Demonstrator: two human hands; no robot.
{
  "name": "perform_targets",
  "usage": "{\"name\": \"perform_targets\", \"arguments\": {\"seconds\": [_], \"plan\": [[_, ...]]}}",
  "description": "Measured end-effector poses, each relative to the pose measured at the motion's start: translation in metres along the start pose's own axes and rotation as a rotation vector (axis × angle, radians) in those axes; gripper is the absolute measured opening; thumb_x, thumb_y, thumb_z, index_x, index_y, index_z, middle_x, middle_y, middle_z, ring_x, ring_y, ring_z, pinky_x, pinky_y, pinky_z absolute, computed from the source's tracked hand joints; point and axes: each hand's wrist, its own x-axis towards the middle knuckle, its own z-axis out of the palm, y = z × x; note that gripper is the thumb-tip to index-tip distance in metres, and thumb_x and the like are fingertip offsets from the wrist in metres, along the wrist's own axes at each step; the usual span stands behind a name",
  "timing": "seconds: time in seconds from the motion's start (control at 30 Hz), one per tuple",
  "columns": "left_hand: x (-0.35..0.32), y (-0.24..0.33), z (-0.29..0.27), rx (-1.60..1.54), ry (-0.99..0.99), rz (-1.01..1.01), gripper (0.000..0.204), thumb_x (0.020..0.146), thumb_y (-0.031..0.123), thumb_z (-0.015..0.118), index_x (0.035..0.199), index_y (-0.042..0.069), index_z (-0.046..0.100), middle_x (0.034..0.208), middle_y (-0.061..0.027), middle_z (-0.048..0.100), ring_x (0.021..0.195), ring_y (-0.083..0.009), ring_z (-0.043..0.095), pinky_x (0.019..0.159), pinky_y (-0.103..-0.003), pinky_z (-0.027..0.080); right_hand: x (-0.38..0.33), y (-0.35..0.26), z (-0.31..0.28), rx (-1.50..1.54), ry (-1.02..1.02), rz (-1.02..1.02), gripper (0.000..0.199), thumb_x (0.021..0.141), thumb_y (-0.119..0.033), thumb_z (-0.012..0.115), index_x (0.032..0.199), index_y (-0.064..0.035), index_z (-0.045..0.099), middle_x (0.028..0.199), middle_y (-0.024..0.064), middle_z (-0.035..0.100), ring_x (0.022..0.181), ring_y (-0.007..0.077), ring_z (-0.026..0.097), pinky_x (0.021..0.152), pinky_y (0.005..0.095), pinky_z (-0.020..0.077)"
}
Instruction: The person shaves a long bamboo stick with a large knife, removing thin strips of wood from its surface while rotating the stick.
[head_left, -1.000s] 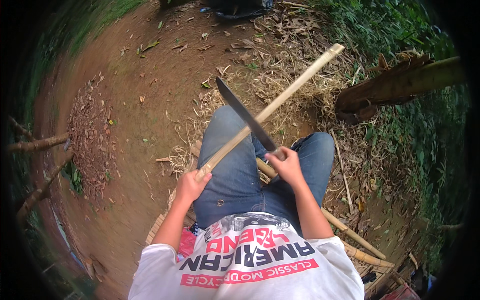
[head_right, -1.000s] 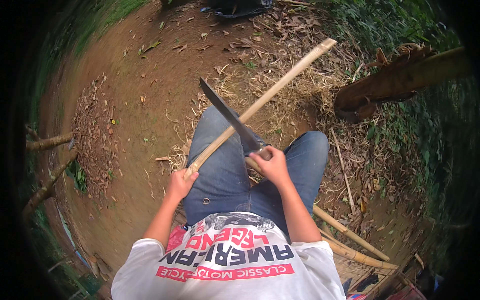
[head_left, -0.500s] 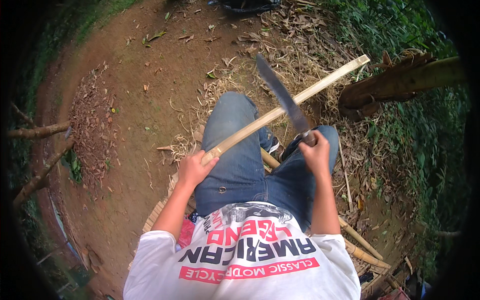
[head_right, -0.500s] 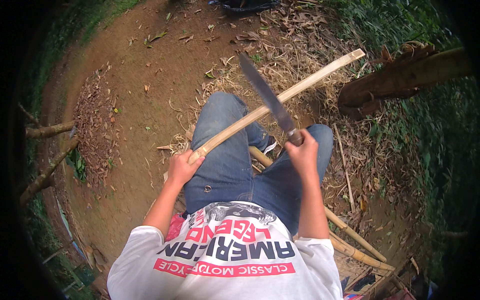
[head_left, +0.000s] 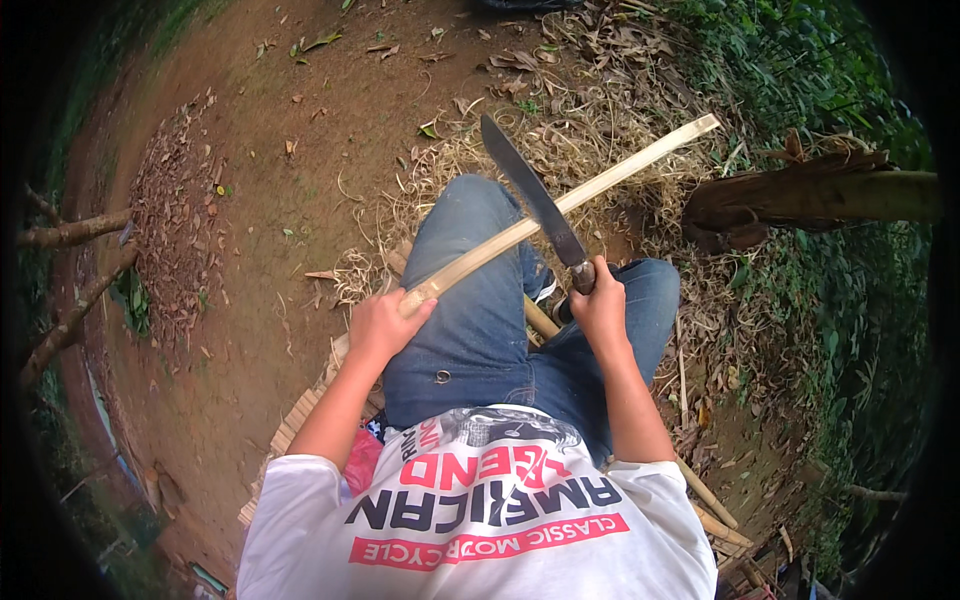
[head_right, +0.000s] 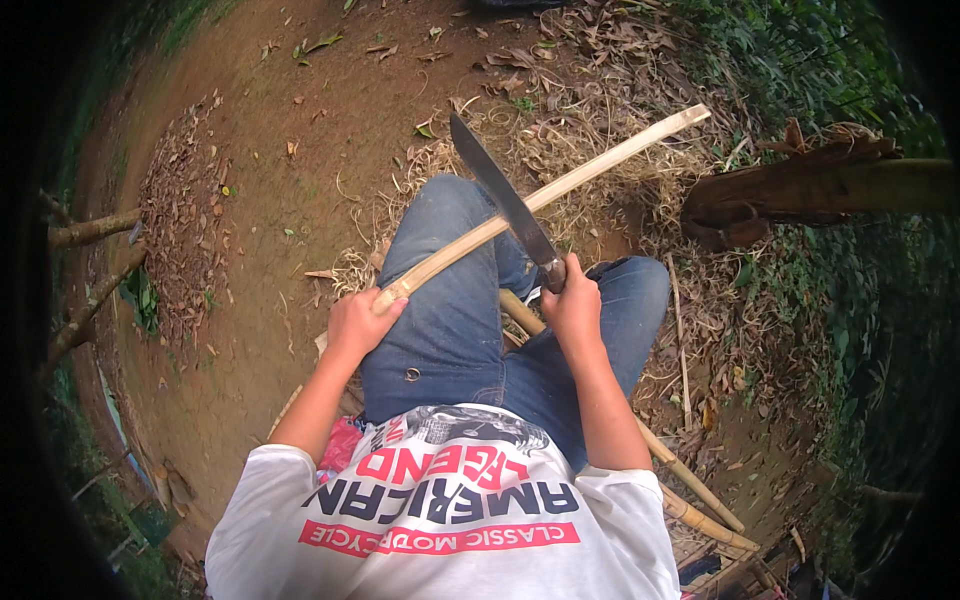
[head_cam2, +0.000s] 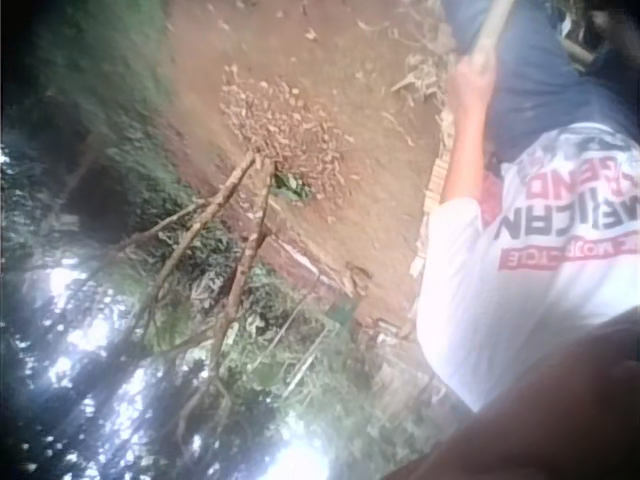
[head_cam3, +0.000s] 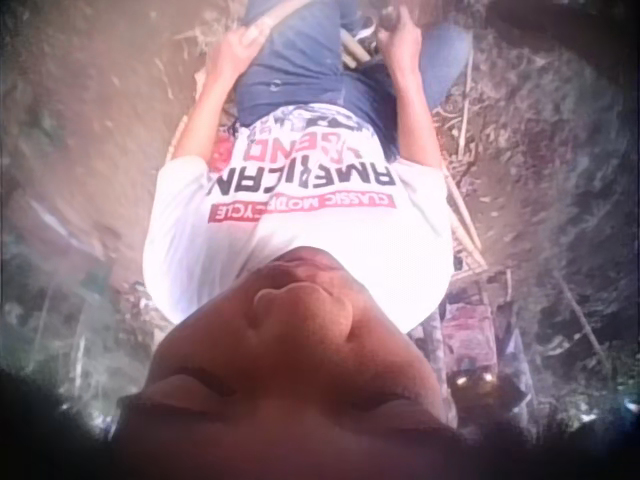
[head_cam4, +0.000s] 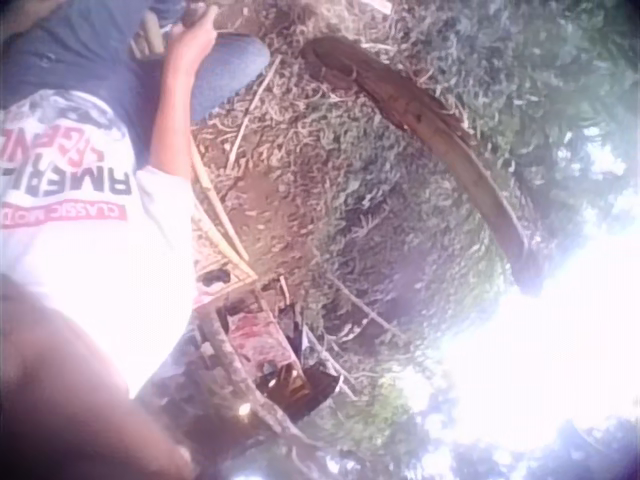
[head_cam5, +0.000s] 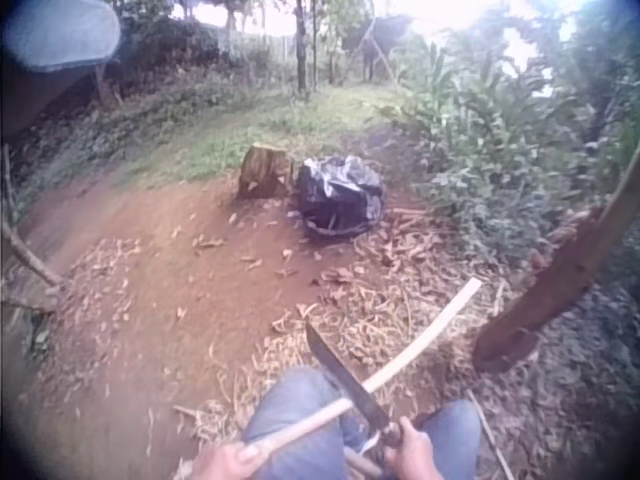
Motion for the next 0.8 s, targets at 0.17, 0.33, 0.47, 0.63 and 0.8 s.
{"name": "perform_targets", "arguments": {"seconds": [0.17, 0.33, 0.47, 0.63, 0.8], "plan": [[0.005, -0.002, 0.006, -0.080, -0.078, -0.030, 0.061, 0.081, 0.057, 0.066, 0.087, -0.004, 0.069, 0.076, -0.0277, 0.065, 0.076, -0.0445, 0.065, 0.067, -0.049, 0.052, 0.022, -0.006, -0.024, 0.111, 0.027, -0.013, 0.022, 0.070, -0.002, 0.066, 0.090, -0.0003, 0.058, 0.076, 0.0235, 0.064, 0.076, 0.0418, 0.066, 0.066, 0.0404, 0.0499], [0.008, 0.001, 0.009, -0.096, -0.075, -0.039, 0.060, 0.082, 0.055, 0.066, 0.086, -0.005, 0.068, 0.075, -0.0288, 0.065, 0.076, -0.0452, 0.065, 0.068, -0.049, 0.052, 0.025, -0.010, -0.014, 0.116, 0.175, 0.034, 0.019, 0.072, -0.001, 0.062, 0.090, 0.0005, 0.055, 0.074, 0.0249, 0.063, 0.075, 0.0434, 0.065, 0.065, 0.0421, 0.0499], [0.011, 0.002, 0.000, -0.081, -0.102, -0.013, 0.057, 0.083, 0.053, 0.066, 0.081, -0.005, 0.067, 0.073, -0.0285, 0.064, 0.075, -0.0454, 0.064, 0.067, -0.049, 0.051, 0.010, -0.003, -0.003, 0.016, 0.005, -0.085, 0.018, 0.075, -0.004, 0.065, 0.090, -0.0010, 0.056, 0.074, 0.0263, 0.062, 0.079, 0.0474, 0.061, 0.064, 0.0456, 0.0492], [0.009, -0.002, 0.009, -0.143, -0.098, -0.001, 0.056, 0.084, 0.052, 0.065, 0.073, -0.003, 0.062, 0.070, -0.0270, 0.063, 0.072, -0.0453, 0.063, 0.066, -0.050, 0.049, 0.023, -0.019, -0.027, 0.071, 0.044, -0.008, 0.015, 0.075, -0.006, 0.066, 0.084, 0.0009, 0.057, 0.074, 0.0250, 0.062, 0.077, 0.0462, 0.062, 0.061, 0.0432, 0.0485], [0.009, 0.002, 0.011, -0.047, -0.080, -0.033, 0.065, 0.083, 0.062, 0.061, 0.083, -0.003, 0.069, 0.072, -0.0285, 0.065, 0.073, -0.0440, 0.066, 0.067, -0.049, 0.053, 0.017, -0.015, -0.005, 0.116, 0.203, 0.001, 0.016, 0.074, -0.003, 0.062, 0.088, 0.0012, 0.056, 0.071, 0.0256, 0.063, 0.076, 0.0445, 0.065, 0.063, 0.0434, 0.0500]]}}
